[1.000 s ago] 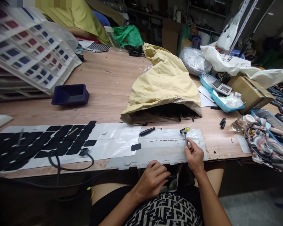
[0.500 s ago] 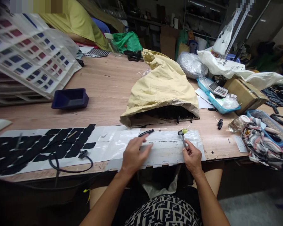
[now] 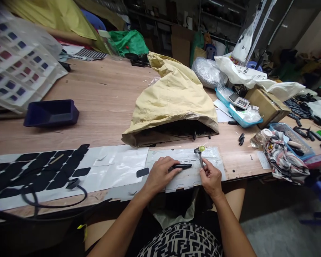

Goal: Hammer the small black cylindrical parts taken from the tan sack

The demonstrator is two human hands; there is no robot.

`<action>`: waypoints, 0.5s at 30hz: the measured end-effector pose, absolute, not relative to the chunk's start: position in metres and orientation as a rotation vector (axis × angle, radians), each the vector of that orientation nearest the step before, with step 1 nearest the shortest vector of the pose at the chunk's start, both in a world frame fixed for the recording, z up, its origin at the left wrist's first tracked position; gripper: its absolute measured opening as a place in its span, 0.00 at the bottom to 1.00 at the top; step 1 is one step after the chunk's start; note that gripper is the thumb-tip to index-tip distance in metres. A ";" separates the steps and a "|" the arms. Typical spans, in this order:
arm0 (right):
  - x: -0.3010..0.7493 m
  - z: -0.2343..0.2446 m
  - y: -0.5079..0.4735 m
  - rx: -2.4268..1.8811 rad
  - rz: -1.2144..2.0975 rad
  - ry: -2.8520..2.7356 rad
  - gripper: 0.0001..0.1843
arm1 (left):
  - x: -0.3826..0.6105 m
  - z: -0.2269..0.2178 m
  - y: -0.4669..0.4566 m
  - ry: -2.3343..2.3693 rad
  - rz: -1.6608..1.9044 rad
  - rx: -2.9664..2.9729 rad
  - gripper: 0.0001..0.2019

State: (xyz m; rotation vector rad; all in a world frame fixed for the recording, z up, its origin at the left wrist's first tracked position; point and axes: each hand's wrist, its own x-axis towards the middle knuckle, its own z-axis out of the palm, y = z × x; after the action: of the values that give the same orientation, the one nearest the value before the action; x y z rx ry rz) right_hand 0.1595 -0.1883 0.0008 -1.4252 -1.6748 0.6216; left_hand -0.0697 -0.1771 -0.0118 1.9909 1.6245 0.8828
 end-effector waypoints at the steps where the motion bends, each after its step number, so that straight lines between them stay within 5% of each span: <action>1: 0.160 0.001 -0.188 -1.422 0.629 -1.673 0.22 | -0.064 -0.013 -0.176 1.644 0.881 1.979 0.08; 15: 0.143 0.023 -0.219 -1.223 0.564 -1.907 0.22 | -0.061 -0.015 -0.167 1.689 0.927 1.756 0.08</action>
State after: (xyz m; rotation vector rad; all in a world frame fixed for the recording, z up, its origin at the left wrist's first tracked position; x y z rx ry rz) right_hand 0.1428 -0.2186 0.0230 -1.2234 -1.9067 0.5639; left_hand -0.0607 -0.1670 -0.0150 1.7559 1.6885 0.9271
